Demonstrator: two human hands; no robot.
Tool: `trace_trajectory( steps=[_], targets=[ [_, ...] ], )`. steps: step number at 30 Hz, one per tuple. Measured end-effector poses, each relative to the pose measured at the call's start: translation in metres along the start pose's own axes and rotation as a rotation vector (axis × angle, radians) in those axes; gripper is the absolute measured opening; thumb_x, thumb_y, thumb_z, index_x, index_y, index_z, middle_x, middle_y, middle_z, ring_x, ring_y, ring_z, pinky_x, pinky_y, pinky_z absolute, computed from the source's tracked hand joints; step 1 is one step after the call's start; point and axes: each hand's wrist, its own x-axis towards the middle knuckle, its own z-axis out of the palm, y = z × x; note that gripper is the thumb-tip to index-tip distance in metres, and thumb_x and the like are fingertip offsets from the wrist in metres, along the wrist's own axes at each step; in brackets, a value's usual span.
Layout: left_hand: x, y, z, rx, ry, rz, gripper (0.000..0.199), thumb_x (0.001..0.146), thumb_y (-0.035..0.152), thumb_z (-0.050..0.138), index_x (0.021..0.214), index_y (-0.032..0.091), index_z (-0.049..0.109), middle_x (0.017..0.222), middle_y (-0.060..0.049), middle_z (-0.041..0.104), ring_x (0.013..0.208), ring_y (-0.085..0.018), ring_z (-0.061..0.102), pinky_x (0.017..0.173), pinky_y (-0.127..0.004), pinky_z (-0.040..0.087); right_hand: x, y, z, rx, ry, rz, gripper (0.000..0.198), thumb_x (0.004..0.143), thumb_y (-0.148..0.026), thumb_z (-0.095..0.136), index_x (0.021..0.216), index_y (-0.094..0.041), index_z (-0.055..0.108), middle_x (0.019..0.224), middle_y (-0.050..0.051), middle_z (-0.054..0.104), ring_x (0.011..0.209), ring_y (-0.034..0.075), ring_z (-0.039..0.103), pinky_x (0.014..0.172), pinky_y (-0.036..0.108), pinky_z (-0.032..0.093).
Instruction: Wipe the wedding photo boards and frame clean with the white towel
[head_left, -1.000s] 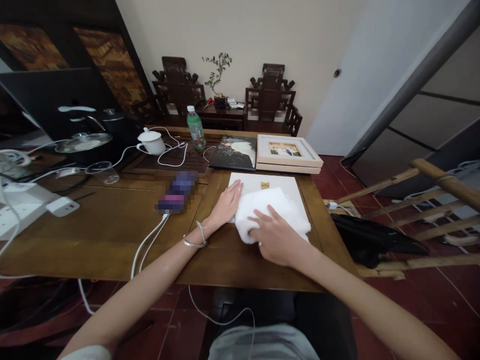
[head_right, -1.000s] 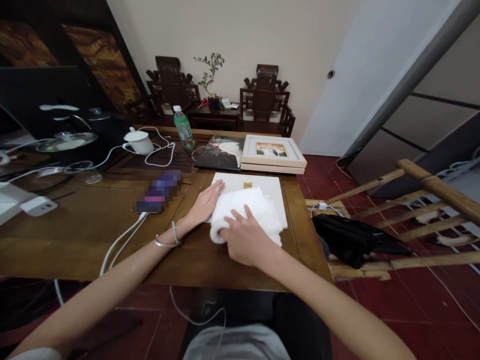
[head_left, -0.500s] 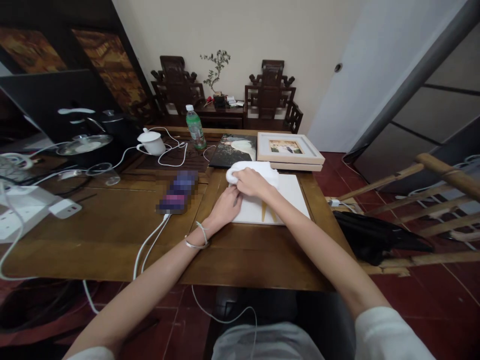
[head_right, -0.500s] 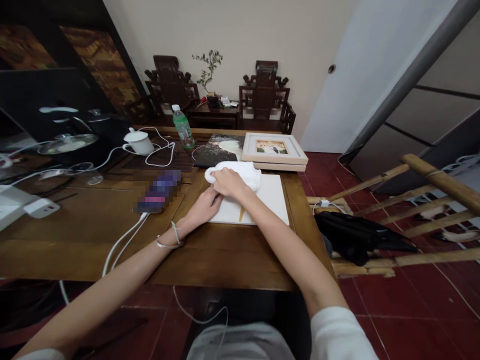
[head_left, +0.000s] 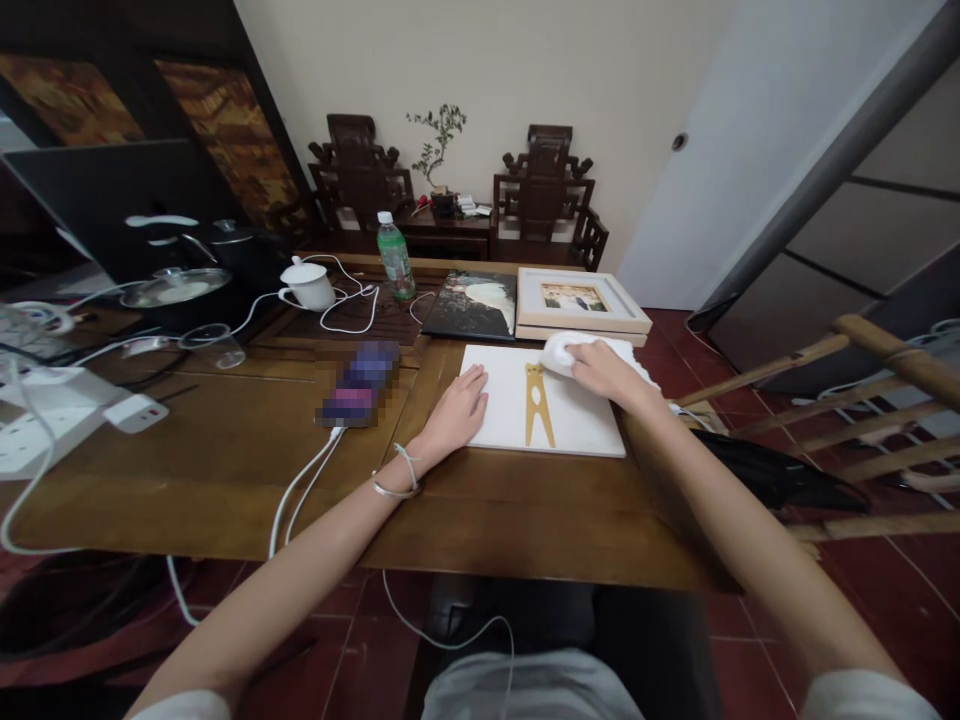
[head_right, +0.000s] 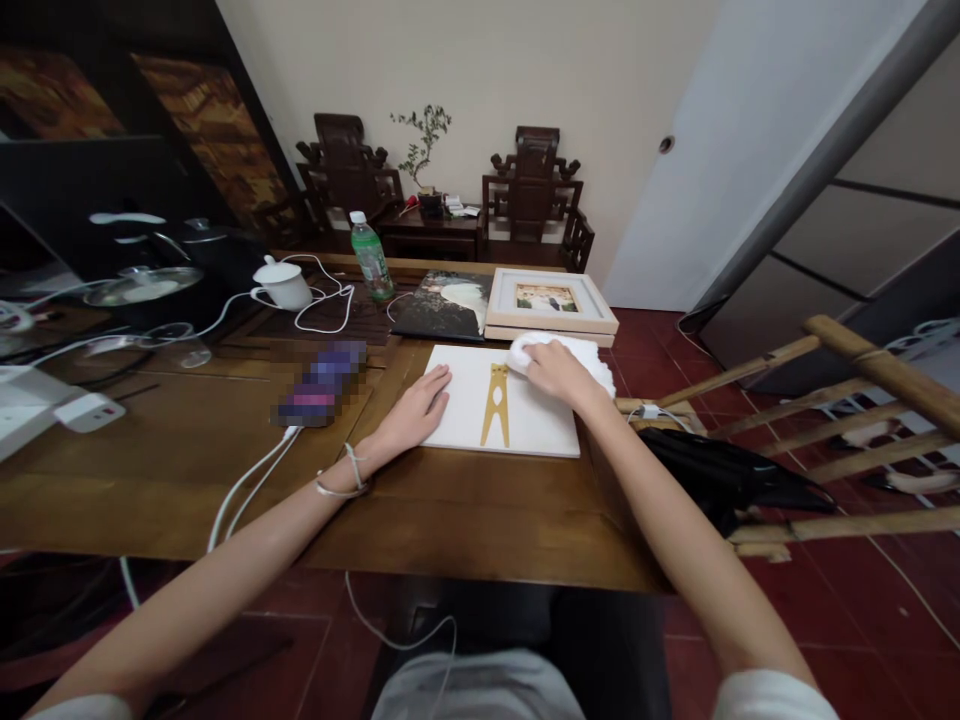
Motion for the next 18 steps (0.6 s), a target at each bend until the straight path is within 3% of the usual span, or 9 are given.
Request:
trace_trajectory(
  steps=[3,6,8,11,14,18],
  targets=[
    [0.0,0.0,0.001,0.002,0.007,0.005,0.041,0.092,0.02,0.036,0.127,0.005,0.051,0.14,-0.018,0.048,0.136,-0.026,0.038,0.114,-0.044,0.031,-0.037,0.014,0.01,-0.01,-0.01,-0.037,0.028,0.075,-0.005,0.038,0.088,-0.014,0.061,0.085,0.014,0.068,0.081,0.026,0.061,0.072,0.032,0.041],
    [0.0,0.0,0.001,0.006,0.016,0.015,0.041,0.092,0.019,0.036,0.127,0.005,0.052,0.139,-0.018,0.048,0.135,-0.026,0.038,0.113,-0.044,0.031,-0.074,0.014,0.018,-0.022,0.032,-0.152,0.018,0.077,-0.011,0.045,0.086,-0.016,0.06,0.111,0.018,0.065,0.095,0.028,0.061,0.079,0.036,0.044],
    [0.0,0.0,0.002,0.005,0.022,0.018,0.04,0.091,0.019,0.037,0.126,0.006,0.052,0.139,-0.018,0.049,0.135,-0.027,0.038,0.113,-0.046,0.032,-0.091,0.01,0.022,-0.013,0.115,-0.208,0.011,0.083,-0.021,0.051,0.079,-0.017,0.06,0.125,0.019,0.058,0.108,0.031,0.058,0.09,0.043,0.043],
    [0.0,-0.001,0.002,0.005,0.025,0.016,0.04,0.091,0.019,0.037,0.126,0.006,0.052,0.139,-0.018,0.049,0.135,-0.027,0.039,0.113,-0.046,0.032,-0.098,0.01,0.025,0.039,0.326,-0.181,0.026,0.086,-0.034,0.055,0.064,-0.02,0.056,0.122,0.016,0.062,0.113,0.031,0.057,0.101,0.049,0.038],
    [0.0,-0.001,0.001,0.015,0.018,0.016,0.04,0.092,0.019,0.037,0.126,0.005,0.052,0.139,-0.019,0.048,0.135,-0.027,0.039,0.113,-0.045,0.032,-0.093,0.021,0.019,0.052,0.548,-0.103,0.026,0.084,-0.027,0.057,0.059,-0.021,0.054,0.118,0.015,0.064,0.111,0.03,0.059,0.1,0.048,0.042],
    [0.0,-0.001,0.002,0.017,0.013,0.014,0.041,0.092,0.019,0.036,0.126,0.004,0.052,0.139,-0.019,0.048,0.135,-0.026,0.038,0.114,-0.044,0.031,-0.09,0.035,-0.002,-0.112,0.574,-0.149,0.018,0.075,-0.006,0.052,0.065,-0.019,0.061,0.131,0.012,0.057,0.127,0.031,0.046,0.108,0.058,0.03]
  ],
)
